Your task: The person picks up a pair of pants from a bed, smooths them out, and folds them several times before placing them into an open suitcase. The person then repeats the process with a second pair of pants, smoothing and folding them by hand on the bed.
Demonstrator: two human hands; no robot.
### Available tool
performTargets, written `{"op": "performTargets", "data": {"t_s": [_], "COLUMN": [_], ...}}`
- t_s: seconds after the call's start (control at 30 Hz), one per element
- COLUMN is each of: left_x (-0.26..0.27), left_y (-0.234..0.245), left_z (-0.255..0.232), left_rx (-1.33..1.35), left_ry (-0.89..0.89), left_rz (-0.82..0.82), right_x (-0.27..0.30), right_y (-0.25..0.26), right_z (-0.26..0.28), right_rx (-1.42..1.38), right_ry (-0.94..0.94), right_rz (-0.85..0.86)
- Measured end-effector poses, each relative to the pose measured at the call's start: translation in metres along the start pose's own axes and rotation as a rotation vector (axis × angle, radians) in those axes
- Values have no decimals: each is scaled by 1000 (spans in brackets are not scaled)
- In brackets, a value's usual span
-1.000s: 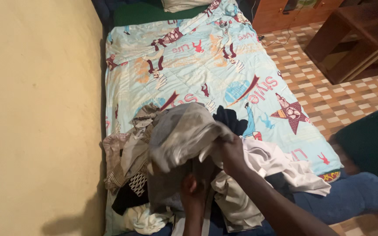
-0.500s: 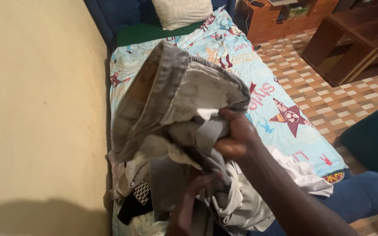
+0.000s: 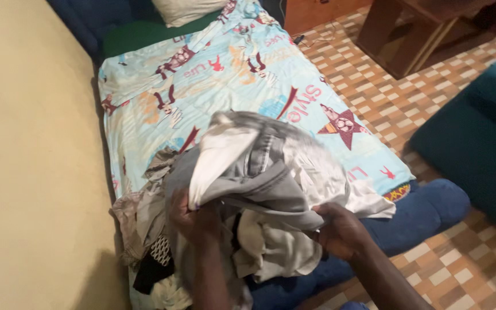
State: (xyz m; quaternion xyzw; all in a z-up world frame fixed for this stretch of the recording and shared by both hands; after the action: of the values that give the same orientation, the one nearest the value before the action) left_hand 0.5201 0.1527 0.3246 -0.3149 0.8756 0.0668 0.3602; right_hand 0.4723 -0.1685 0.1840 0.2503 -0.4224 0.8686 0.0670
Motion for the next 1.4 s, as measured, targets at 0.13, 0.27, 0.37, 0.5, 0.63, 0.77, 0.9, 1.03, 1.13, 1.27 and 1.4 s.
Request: {"op": "performTargets", "data": {"t_s": [0.13,0.27,0.37,0.5,0.63,0.77,0.9,1.03,1.13,1.27,1.4], "left_x": [4,48,90,168,261,358,447,535,622,696,704], "left_y": [-49,-106,-156,-247,-318,-374,-420,-446,-453,-459,-530], "left_z": [-105,-195,-254,-307,-365,-394,-372,-330,-300,-317,-288], "left_rx": [207,230,372,585,749,870,912,814,370,424,458], "left_ry": [-59,-183,-253,-123,-99,14,314,630,769,765,755], "left_rz": [150,267,385,669,871,1159,1254,1457,1975,2340,2249], "right_x": [47,89,116,150,209,312,420,454,457,421,399], "right_y": [12,67,159,241,337,390,437,483,519,534,536], "right_z": [37,89,108,109,113,193,266,302,330,389,457], "right_rx": [-107,-217,-289,-497,-641,-834,-566,-584,-627,-522,-496], "right_ry": [111,214,274,283,368,804,1125,1211,1303,1264,1287], "right_rz": [42,21,-193,32,-206,52,-276,-522,-543,-446,-466]}}
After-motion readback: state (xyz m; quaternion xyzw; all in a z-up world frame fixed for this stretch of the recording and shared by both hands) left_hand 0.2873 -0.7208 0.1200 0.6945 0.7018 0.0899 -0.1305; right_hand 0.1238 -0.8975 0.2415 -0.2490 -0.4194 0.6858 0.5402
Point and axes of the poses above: each hand's wrist, its own x-axis away from the middle knuckle, its own y-axis out of the back of the hand, z = x × y, the point moved 10 cm from there along -x, towards the middle knuckle, and after that the axes turned 6 degrees about -z, right-handed, at the moved point
